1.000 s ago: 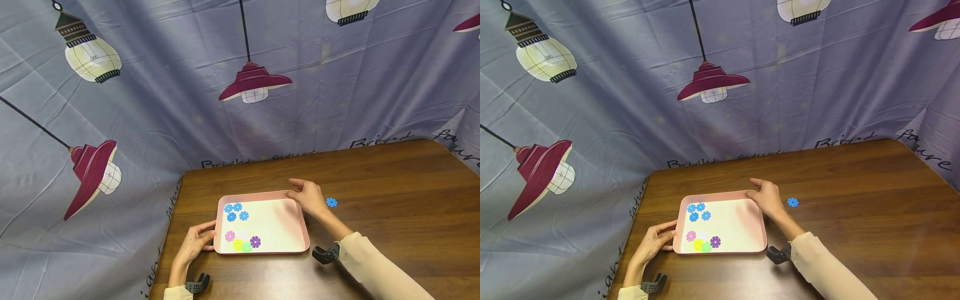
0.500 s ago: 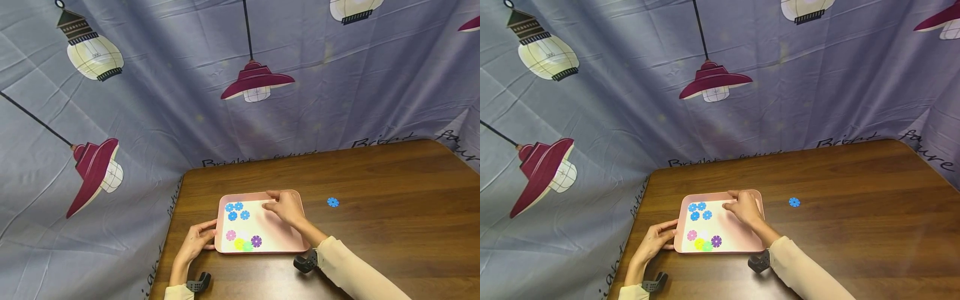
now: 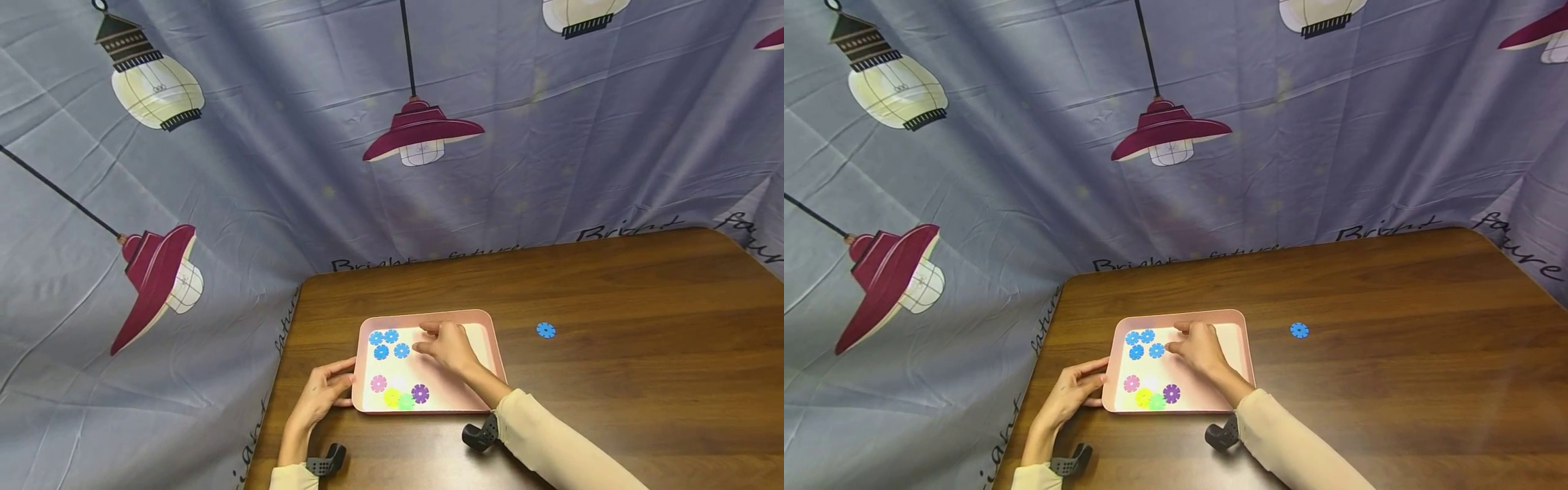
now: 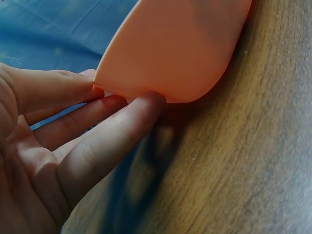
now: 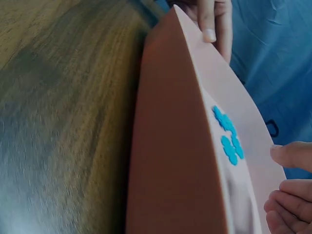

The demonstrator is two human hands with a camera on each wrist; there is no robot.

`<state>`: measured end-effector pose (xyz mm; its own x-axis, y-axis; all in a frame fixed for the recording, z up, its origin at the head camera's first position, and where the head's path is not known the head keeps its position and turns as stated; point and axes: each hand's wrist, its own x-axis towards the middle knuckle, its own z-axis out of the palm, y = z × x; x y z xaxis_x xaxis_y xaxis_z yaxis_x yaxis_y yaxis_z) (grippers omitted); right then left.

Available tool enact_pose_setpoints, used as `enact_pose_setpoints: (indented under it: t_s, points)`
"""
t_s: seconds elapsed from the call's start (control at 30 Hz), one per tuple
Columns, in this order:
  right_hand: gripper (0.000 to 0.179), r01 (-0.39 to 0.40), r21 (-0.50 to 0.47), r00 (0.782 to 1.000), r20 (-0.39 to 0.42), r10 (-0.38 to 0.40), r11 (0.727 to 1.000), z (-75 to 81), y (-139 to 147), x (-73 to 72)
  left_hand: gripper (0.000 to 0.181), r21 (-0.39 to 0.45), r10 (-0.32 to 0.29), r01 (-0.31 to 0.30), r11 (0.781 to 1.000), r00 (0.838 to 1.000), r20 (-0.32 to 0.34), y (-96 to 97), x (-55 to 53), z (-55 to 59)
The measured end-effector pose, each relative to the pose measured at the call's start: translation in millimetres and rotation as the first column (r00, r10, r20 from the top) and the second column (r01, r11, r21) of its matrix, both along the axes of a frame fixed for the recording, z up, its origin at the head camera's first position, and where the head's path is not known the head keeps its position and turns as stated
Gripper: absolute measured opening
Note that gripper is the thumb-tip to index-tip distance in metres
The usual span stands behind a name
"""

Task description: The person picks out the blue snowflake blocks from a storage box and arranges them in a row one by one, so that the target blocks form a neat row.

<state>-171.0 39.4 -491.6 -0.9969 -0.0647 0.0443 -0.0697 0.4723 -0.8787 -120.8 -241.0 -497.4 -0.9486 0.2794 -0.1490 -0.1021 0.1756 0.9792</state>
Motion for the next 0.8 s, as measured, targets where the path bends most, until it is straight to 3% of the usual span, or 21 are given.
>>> enact_pose_setpoints:
  t_s: [0.27,0.8]
  points:
    - [0.045,-0.011,-0.019,1.000,0.003,0.012,1.000,-7.1,-11.7,0.9,0.044,0.013,-0.002,0.002,1.000,1.000,0.005,-0.1,-0.4,-1.0]
    - [0.044,-0.039,0.061,0.998,-0.051,0.042,0.997,-15.8,-29.9,3.3,0.043,-0.003,0.014,-0.014,1.000,1.000,0.010,0.6,0.3,0.1]
